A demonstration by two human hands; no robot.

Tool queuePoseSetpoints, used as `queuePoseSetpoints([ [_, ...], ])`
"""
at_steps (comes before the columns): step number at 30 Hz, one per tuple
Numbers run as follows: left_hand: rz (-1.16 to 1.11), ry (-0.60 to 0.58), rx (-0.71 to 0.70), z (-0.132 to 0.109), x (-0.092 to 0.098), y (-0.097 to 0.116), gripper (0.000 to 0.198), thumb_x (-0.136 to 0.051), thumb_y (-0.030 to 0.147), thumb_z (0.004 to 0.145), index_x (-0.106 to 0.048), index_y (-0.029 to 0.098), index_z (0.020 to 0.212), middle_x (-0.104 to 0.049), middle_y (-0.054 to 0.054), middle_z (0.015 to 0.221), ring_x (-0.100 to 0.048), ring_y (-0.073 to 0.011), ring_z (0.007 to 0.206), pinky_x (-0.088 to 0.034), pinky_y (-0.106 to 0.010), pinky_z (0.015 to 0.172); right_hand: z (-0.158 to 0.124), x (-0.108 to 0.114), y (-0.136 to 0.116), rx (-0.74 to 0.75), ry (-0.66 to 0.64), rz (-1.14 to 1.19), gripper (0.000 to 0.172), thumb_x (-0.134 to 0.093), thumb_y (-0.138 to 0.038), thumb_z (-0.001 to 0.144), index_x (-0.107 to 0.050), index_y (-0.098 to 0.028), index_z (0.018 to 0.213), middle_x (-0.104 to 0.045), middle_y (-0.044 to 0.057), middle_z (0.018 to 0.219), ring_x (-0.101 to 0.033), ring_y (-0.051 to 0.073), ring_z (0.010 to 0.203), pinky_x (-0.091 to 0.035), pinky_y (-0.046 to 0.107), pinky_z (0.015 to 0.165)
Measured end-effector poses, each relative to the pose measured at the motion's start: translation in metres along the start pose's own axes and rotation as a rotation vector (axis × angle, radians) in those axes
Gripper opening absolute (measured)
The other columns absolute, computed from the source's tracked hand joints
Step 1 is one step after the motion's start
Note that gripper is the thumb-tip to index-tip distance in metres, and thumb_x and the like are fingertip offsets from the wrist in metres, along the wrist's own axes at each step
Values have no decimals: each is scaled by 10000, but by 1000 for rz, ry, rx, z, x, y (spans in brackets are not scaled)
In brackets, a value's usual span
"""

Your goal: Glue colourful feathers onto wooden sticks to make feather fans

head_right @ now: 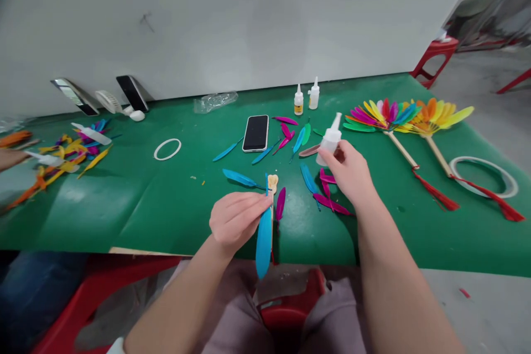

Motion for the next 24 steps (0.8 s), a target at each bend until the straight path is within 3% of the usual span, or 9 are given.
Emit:
queuePoseSetpoints([
  [3,-24,11,-6,-1,0,3,271,-593,83,792,-608,169,1048,-716,-53,922,-674,-137,850,-550,-234,751,-12,0,-11,-49,-50,242,319,-569,-495,747,-602,-243,939,-598,-6,763,-585,158,634,-502,312,599],
  [8,-39,39,-23,-5,-1,7,295,-610,71,777,-603,146,1062,-705,-78,970,-659,-162,924,-555,-242,772,-27,1,-23,-109,-118,438,286,-632,-475,703,-627,-231,852,-559,-25,635,-547,122,523,-500,273,495],
  [12,-51,31,-23,-9,-5,7,304,-597,88,795,-593,159,1091,-700,-69,989,-650,-164,952,-560,-244,778,-33,0,-28,-136,-195,522,303,-619,-475,711,-618,-230,889,-476,-54,509,-430,91,389,-359,229,344],
  [16,-53,20,-22,-12,-8,6,314,-604,96,794,-592,164,1100,-700,-68,991,-651,-166,950,-563,-248,780,-31,11,-26,-148,-91,605,234,-648,-421,684,-576,-236,807,-402,-77,423,-355,86,338,-249,227,323],
  [19,-52,18,-18,-13,-9,6,310,-596,102,803,-591,171,1105,-697,-66,1003,-649,-163,953,-560,-251,783,-31,22,-29,-115,6,738,210,-657,-399,663,-594,-238,782,-439,-56,471,-384,92,375,-264,242,345],
  [24,-92,-27,-33,-13,-15,7,331,-613,85,785,-586,138,1111,-689,-84,1015,-637,-169,977,-553,-263,804,-40,30,-46,-25,61,827,255,-693,-396,616,-660,-224,801,-591,10,732,-496,97,525,-369,231,401],
])
Point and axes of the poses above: each hand's wrist, its own z-axis towards the middle knuckle, its own x-axis out of the back of the hand, y = z × x, the point moved 8 cm from there along z, towards the middle knuckle
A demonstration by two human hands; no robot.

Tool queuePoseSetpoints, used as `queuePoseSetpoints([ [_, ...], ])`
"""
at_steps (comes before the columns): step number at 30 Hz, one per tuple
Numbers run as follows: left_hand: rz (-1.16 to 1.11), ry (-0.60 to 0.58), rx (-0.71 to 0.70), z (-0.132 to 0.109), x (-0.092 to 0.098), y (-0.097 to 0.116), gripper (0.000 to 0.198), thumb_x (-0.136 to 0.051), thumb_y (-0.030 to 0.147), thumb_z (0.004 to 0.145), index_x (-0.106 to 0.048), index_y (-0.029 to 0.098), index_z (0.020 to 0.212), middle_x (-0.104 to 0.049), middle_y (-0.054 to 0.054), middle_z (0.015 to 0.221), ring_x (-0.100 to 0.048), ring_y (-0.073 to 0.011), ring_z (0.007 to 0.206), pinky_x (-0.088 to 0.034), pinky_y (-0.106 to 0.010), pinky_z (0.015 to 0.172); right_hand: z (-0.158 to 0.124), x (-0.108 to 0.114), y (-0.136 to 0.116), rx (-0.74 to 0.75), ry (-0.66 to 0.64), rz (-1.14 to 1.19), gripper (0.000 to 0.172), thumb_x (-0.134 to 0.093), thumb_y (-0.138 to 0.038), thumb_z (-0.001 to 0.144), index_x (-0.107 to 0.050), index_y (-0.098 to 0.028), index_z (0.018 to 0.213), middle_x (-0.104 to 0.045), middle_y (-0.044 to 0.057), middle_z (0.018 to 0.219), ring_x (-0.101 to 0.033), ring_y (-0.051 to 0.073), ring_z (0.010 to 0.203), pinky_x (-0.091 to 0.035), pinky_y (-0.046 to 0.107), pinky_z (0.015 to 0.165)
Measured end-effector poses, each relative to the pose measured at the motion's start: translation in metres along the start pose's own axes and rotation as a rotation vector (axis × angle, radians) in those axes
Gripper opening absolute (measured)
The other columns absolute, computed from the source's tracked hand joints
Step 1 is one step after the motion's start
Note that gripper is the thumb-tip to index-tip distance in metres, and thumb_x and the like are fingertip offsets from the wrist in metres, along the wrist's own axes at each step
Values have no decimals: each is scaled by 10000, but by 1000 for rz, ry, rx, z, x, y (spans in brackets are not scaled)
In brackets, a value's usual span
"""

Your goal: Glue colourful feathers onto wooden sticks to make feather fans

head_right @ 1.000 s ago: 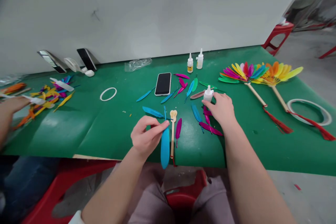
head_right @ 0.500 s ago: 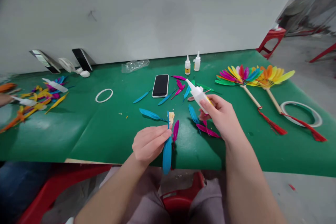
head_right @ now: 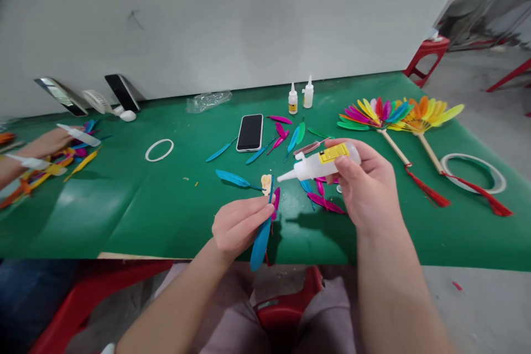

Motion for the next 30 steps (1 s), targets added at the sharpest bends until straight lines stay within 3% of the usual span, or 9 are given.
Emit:
queuePoseSetpoints([
  [4,-48,-15,-1,0,-3,1,331,-608,64,778,-587,109,1105,-685,-106,1013,-630,-176,994,-545,-265,827,-8,-13,-13,103,-38,-46,242,-638,-431,691,-598,-239,832,-664,37,891,-522,111,483,-358,243,341],
  [9,-89,-33,23,0,-4,1,342,-572,72,800,-567,134,1136,-683,-95,1031,-631,-167,992,-547,-262,814,-13,-22,-19,206,-90,-9,201,-638,-361,732,-586,-208,852,-680,51,829,-585,148,544,-428,255,359],
  [14,-79,-24,20,1,-3,2,303,-562,82,811,-577,136,1108,-691,-89,1010,-638,-160,977,-549,-257,796,-14,-27,-12,185,-184,-25,180,-639,-316,753,-602,-212,895,-668,55,889,-620,164,673,-474,245,382],
  [18,-83,4,18,3,-1,2,292,-582,64,789,-594,120,1075,-694,-91,997,-645,-158,959,-549,-250,791,-14,-27,-10,200,-207,13,189,-626,-323,771,-598,-213,922,-668,44,895,-610,145,612,-503,256,400],
  [23,-92,38,29,6,3,3,243,-579,64,790,-615,113,1025,-701,-91,971,-655,-160,935,-551,-253,788,-10,-24,3,116,-183,52,192,-594,-364,795,-595,-228,931,-663,39,897,-608,129,563,-503,248,405],
  [30,-83,107,128,19,21,5,178,-629,32,742,-640,78,913,-714,-125,880,-672,-166,875,-553,-236,761,-12,-28,6,35,-243,49,160,-641,-292,751,-593,-245,896,-657,38,933,-630,151,692,-532,234,469],
])
Point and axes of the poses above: each hand's wrist, its own z-axis towards the middle knuckle, its own x-axis out of the back of the hand, y = z × x, the point moved 8 cm from there along z, towards the middle knuckle
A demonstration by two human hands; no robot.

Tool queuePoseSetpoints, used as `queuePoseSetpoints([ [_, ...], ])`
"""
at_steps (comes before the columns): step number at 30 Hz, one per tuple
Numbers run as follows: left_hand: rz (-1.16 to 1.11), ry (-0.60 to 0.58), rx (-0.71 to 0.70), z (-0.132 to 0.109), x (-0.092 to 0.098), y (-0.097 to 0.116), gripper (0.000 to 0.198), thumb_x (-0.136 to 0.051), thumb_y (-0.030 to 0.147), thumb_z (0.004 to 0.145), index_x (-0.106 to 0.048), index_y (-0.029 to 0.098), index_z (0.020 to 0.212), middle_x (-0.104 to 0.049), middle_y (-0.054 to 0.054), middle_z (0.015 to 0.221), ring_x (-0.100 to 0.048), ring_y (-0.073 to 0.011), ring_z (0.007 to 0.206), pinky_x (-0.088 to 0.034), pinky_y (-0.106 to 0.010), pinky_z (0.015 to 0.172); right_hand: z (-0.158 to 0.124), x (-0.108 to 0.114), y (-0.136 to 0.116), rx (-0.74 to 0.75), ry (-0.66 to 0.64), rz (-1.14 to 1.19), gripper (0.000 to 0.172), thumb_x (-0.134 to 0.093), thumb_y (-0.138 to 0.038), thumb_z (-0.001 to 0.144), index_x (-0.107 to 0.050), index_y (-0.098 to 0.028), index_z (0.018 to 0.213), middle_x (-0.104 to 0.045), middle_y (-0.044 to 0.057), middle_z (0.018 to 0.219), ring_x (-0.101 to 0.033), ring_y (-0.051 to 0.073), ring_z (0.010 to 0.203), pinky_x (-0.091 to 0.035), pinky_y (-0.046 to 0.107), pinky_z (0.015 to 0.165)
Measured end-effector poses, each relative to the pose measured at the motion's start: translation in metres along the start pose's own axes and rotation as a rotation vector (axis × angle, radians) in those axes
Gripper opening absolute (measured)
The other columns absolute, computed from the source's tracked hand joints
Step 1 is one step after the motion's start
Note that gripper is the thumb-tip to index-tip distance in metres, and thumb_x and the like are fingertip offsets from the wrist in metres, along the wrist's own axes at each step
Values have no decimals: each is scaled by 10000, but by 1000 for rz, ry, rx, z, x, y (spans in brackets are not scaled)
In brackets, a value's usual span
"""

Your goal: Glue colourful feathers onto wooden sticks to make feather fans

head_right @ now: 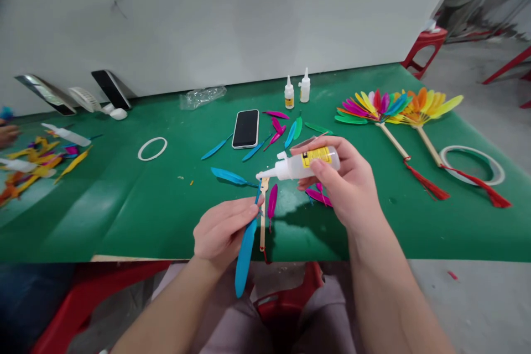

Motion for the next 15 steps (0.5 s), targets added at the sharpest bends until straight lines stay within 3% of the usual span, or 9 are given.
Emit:
queuePoseSetpoints([
  [8,22,16,65,5,13,1,212,-609,29,758,-634,113,951,-712,-95,919,-670,-172,885,-565,-260,753,-7,-5,-7,-67,-103,-180,219,-659,-315,734,-623,-311,950,-656,36,1012,-618,207,807,-526,305,542],
  [15,56,-9,64,6,17,4,214,-579,42,789,-633,107,985,-704,-96,948,-655,-181,933,-562,-266,781,-10,-3,-7,-69,-134,-274,214,-662,-277,731,-626,-274,942,-655,42,1043,-614,209,902,-527,272,609],
])
Point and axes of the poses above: each hand's wrist, its own z-axis towards the middle knuckle, its own x-axis out of the back of the hand, y = z × x, the point moved 8 cm from there along z, towards the middle knuckle
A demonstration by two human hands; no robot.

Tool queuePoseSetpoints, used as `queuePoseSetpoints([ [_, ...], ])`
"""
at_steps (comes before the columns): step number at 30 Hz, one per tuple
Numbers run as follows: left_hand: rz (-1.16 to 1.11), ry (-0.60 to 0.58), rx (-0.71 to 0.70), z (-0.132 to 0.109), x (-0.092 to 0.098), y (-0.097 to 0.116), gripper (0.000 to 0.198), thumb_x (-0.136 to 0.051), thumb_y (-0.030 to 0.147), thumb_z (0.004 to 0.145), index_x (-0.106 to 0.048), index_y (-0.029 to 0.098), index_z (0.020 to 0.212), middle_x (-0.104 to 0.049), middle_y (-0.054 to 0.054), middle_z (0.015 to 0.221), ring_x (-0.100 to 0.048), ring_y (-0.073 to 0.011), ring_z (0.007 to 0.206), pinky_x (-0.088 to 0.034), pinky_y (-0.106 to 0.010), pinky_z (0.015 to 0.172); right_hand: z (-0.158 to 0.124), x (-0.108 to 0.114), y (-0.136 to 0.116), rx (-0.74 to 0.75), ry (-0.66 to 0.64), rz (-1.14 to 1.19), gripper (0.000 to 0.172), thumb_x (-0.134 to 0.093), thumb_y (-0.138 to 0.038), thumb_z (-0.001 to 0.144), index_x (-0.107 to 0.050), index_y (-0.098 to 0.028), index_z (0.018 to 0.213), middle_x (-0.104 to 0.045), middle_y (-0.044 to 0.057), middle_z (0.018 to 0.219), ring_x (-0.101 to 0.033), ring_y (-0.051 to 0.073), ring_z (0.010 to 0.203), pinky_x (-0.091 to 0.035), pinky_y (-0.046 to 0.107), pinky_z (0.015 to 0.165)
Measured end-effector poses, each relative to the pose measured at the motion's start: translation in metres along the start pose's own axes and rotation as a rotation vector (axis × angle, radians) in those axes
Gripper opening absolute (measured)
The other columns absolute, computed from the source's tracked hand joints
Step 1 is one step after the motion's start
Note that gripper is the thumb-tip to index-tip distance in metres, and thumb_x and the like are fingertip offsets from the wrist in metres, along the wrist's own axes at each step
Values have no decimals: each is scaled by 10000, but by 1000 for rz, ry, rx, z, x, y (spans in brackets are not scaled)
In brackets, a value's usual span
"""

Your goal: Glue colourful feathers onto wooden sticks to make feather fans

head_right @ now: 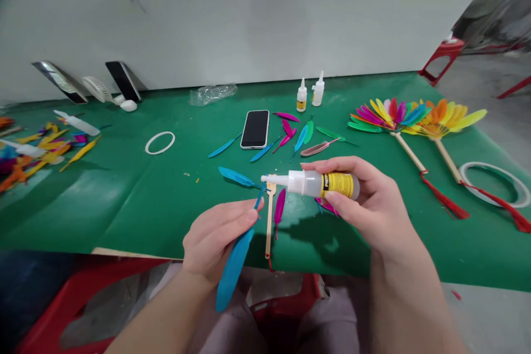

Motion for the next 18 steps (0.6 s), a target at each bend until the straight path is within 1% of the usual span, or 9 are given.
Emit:
queuePoseSetpoints([
  [4,38,-13,11,0,2,1,200,-529,57,828,-635,93,995,-697,-106,968,-642,-185,965,-558,-279,802,-1,0,1,32,-64,-30,224,-650,-248,747,-597,-250,964,-644,50,1081,-605,193,957,-525,267,717],
  [6,43,-6,-24,0,4,2,194,-499,80,853,-638,78,989,-695,-115,968,-638,-184,973,-555,-282,809,-1,0,3,35,-93,-39,225,-644,-229,755,-585,-258,971,-639,46,1094,-607,184,959,-525,269,742],
  [9,51,17,-78,-1,5,2,193,-497,92,856,-641,64,981,-696,-118,955,-637,-180,971,-550,-274,817,-2,0,6,36,-113,-61,230,-645,-204,754,-581,-288,959,-634,31,1101,-604,184,971,-528,272,747],
  [13,61,22,-70,-1,6,-1,188,-509,94,849,-641,75,982,-696,-111,953,-642,-180,956,-556,-275,806,-1,1,7,46,-107,-84,250,-658,-200,744,-579,-308,956,-627,13,1117,-598,189,994,-530,279,773],
  [15,72,12,-60,0,6,-1,186,-513,93,848,-638,80,985,-695,-108,960,-642,-175,956,-554,-272,808,0,1,6,54,-101,-124,286,-663,-204,739,-587,-312,993,-630,6,1115,-604,187,981,-538,273,756],
  [18,57,-4,-48,1,7,-1,187,-518,76,841,-636,72,987,-693,-117,969,-639,-183,966,-551,-280,816,0,0,6,60,-127,-226,362,-661,-215,739,-598,-319,1080,-630,5,1122,-609,195,967,-549,274,731],
])
Point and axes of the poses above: each hand's wrist, its own z-axis towards the middle knuckle, its own x-axis out of the back of the hand, y = z × x, the point moved 8 cm from there along z, towards the middle knuckle
